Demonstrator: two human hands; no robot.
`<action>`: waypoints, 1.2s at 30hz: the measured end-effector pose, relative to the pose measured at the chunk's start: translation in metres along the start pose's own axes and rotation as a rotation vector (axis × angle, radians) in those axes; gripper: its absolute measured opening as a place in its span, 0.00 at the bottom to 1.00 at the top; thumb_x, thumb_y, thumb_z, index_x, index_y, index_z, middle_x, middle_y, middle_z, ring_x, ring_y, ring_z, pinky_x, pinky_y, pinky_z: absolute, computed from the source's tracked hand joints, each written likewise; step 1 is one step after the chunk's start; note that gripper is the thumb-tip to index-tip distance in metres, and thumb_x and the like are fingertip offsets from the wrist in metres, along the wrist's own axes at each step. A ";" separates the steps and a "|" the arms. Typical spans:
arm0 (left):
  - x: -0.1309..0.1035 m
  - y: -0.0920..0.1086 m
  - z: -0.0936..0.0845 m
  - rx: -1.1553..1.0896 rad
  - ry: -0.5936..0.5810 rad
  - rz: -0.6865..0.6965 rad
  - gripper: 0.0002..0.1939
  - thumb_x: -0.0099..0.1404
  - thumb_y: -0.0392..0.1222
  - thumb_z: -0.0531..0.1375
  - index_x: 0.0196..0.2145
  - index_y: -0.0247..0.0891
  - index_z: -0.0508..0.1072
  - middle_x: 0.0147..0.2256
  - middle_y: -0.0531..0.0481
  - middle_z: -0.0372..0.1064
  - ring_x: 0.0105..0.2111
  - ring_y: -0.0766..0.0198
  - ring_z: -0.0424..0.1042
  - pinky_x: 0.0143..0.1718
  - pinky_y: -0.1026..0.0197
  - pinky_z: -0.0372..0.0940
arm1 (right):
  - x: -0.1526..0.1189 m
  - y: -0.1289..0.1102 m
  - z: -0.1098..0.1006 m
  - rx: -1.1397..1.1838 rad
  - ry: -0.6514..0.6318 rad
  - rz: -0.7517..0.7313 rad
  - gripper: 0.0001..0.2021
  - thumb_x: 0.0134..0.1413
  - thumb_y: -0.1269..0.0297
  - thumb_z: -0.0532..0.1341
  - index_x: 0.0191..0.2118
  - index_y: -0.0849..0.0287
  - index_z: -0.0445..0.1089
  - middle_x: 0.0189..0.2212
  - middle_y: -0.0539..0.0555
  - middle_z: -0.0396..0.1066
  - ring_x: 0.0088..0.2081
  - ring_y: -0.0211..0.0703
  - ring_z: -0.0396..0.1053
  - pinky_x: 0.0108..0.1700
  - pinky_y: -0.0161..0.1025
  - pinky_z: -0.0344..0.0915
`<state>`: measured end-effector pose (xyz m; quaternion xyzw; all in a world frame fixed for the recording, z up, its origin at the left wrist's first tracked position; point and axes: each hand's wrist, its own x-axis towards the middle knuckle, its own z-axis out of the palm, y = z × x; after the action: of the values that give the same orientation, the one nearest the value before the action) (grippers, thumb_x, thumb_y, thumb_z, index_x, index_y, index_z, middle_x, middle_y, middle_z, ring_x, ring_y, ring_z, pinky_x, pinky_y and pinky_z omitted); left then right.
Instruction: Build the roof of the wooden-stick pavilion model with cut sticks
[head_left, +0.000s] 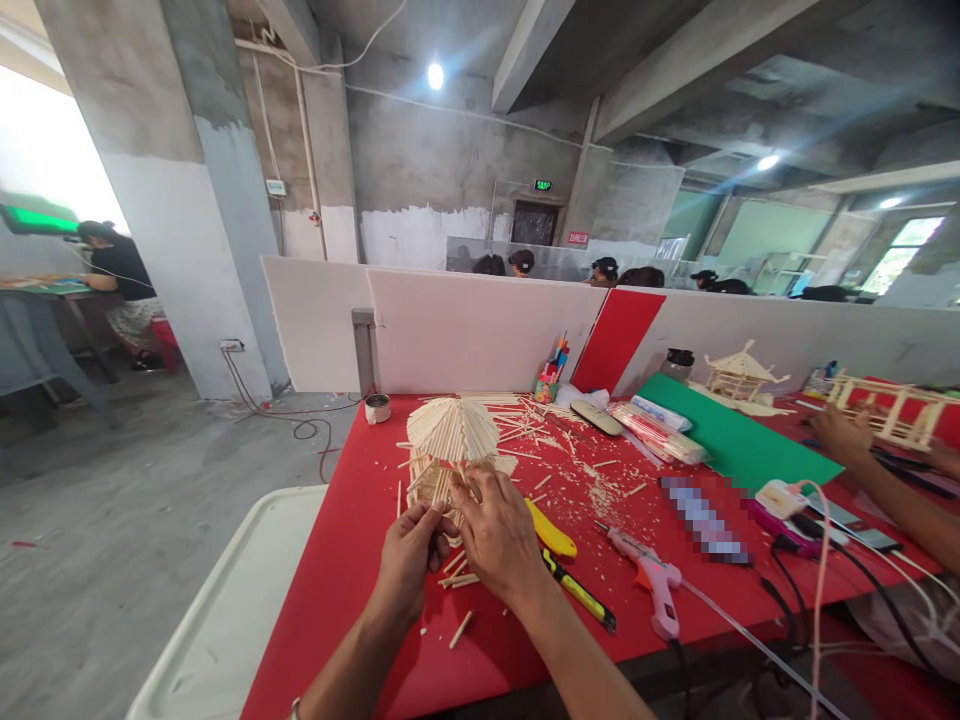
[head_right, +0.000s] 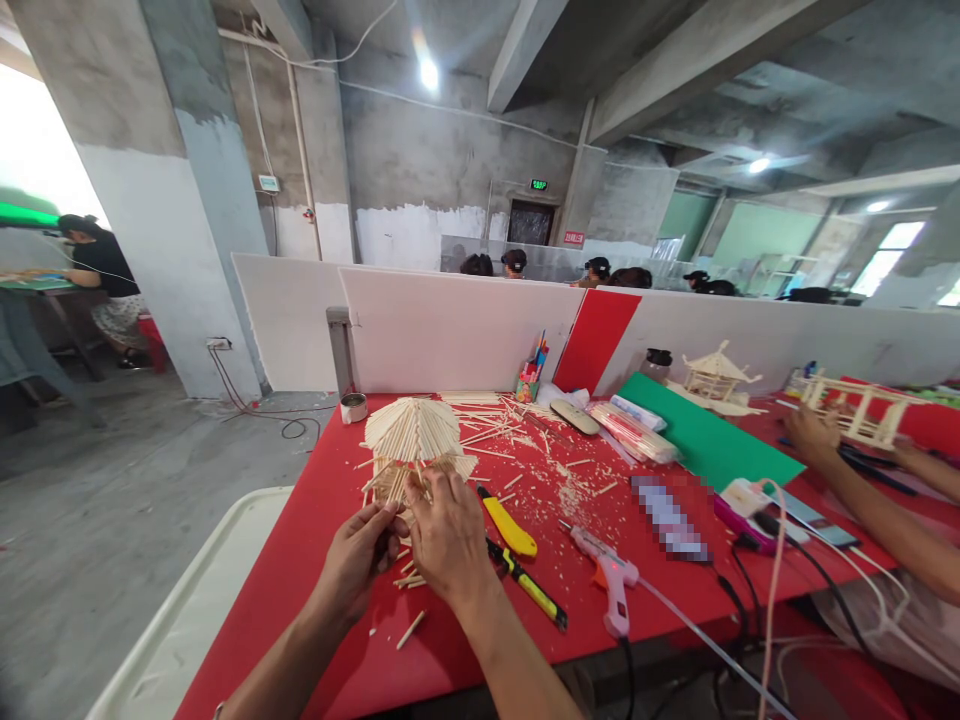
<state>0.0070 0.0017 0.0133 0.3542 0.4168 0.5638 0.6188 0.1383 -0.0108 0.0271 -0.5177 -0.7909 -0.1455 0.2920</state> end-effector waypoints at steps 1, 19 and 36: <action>0.000 0.000 0.000 0.000 0.000 0.002 0.20 0.43 0.53 0.70 0.22 0.33 0.71 0.18 0.52 0.68 0.12 0.75 0.58 0.11 0.72 0.48 | 0.000 0.000 0.000 0.005 0.000 0.001 0.23 0.58 0.68 0.55 0.60 0.55 0.61 0.50 0.59 0.62 0.50 0.50 0.58 0.51 0.47 0.60; 0.000 -0.003 -0.001 -0.009 0.018 0.000 0.21 0.43 0.53 0.69 0.23 0.33 0.70 0.18 0.52 0.70 0.12 0.75 0.59 0.11 0.72 0.49 | -0.001 0.000 0.002 0.022 0.001 0.007 0.23 0.58 0.67 0.55 0.59 0.55 0.61 0.52 0.59 0.61 0.51 0.52 0.58 0.53 0.49 0.59; -0.021 -0.018 -0.034 0.581 0.110 0.236 0.12 0.53 0.49 0.62 0.28 0.37 0.74 0.21 0.53 0.68 0.17 0.69 0.60 0.20 0.65 0.56 | -0.066 0.022 -0.013 0.091 -0.014 0.385 0.13 0.64 0.64 0.52 0.44 0.56 0.73 0.37 0.54 0.73 0.40 0.42 0.70 0.42 0.35 0.62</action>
<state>-0.0173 -0.0226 -0.0147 0.5311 0.5493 0.5075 0.3984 0.1816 -0.0570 -0.0049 -0.6465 -0.6852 -0.0475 0.3321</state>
